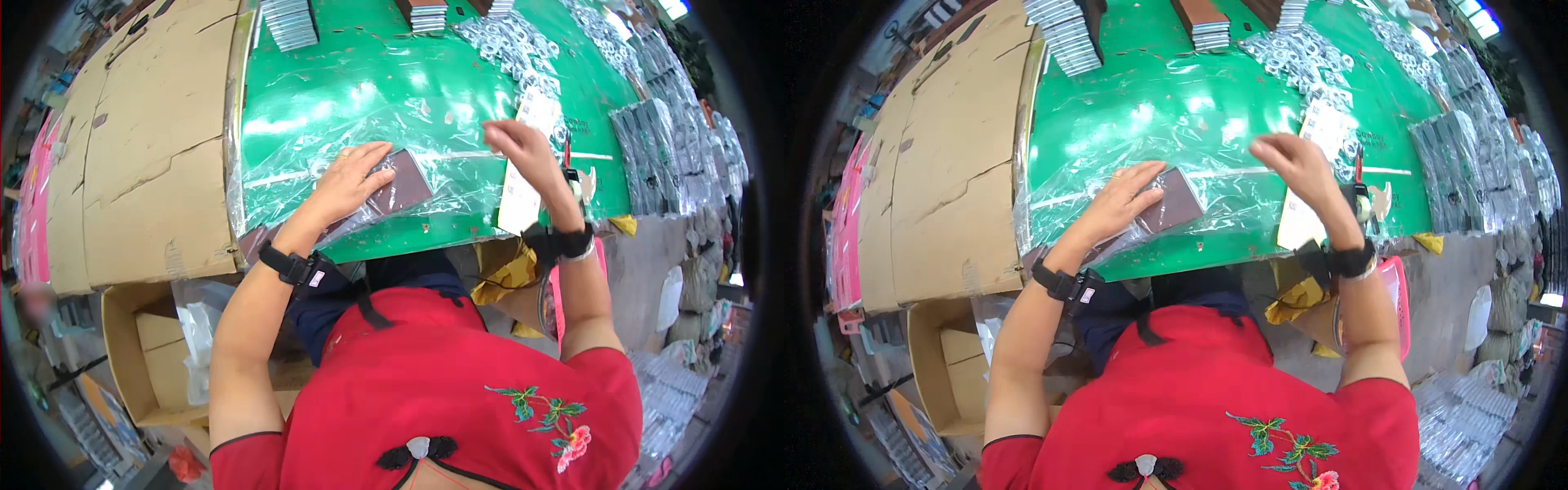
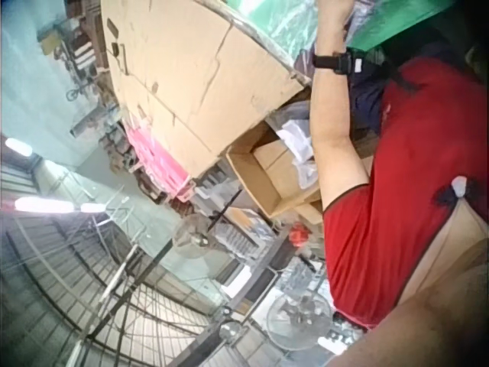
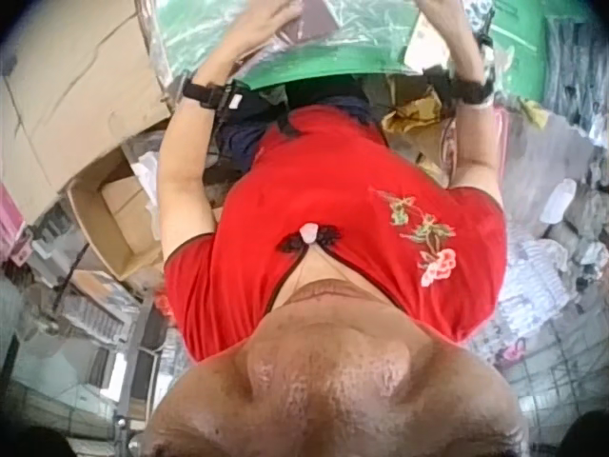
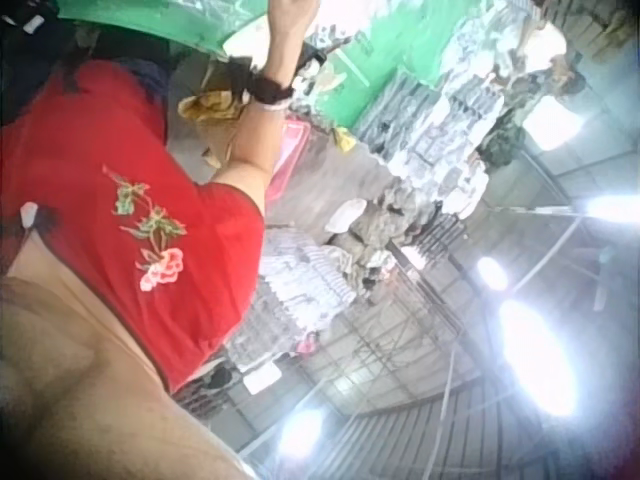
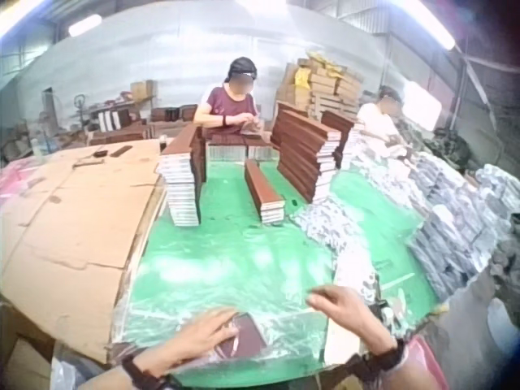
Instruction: Packaging and labeling manufactured furniture parts in a factory setting.
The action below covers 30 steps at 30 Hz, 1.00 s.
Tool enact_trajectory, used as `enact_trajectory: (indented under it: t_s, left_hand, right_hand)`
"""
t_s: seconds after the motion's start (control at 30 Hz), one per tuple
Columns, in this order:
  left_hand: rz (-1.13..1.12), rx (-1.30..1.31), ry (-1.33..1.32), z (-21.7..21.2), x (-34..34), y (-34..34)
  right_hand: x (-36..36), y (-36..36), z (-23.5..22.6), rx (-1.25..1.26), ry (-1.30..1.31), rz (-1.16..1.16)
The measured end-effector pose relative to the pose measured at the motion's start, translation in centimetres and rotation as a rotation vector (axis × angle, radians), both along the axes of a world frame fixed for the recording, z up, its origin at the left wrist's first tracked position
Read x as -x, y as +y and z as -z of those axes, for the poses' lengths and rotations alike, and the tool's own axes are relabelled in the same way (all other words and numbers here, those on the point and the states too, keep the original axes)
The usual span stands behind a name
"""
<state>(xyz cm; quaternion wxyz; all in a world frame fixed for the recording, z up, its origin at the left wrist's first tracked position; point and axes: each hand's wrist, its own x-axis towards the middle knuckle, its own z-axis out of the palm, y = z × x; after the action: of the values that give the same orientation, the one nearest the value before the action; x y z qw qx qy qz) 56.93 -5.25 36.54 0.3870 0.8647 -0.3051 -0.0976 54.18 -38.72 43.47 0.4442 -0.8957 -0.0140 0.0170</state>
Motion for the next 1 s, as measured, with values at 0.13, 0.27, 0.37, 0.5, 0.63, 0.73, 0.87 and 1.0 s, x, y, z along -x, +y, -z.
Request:
enact_trajectory:
  t_s: [0.13,0.27,0.37,0.5,0.63,0.73,0.87,1.0]
  left_hand:
    - [0.086,-0.009,0.035,0.0,-1.1,0.1]
    - [-0.015,0.014,0.123,-0.2,-1.9,-0.7]
    - [0.026,0.033,0.081,0.1,-1.6,-0.8]
    - [0.048,0.005,0.057,-0.4,-1.7,-0.8]
    - [0.061,-0.057,0.112,-0.7,-2.2,-1.2]
    - [0.034,-0.081,0.162,-0.7,-2.4,-2.0]
    - [0.008,-0.112,0.162,-1.1,-1.6,-2.4]
    - [0.022,-0.182,0.147,-1.2,-1.7,-2.7]
  right_hand:
    - [-5.0,3.9,-2.4,-0.098,0.398,-0.093]
    - [-8.6,3.9,0.7,-0.435,0.282,-0.106]
    - [-10.0,3.5,2.7,-0.561,0.248,-0.009]
    - [-9.0,3.2,2.4,-0.684,0.251,-0.048]
    - [-8.3,3.4,1.6,-0.652,0.189,-0.057]
    - [-8.5,2.9,1.6,-0.567,0.186,-0.017]
    - [-6.8,3.0,-1.3,0.076,-0.123,0.104]
    - [-0.6,8.7,-3.6,0.23,-0.461,-0.296]
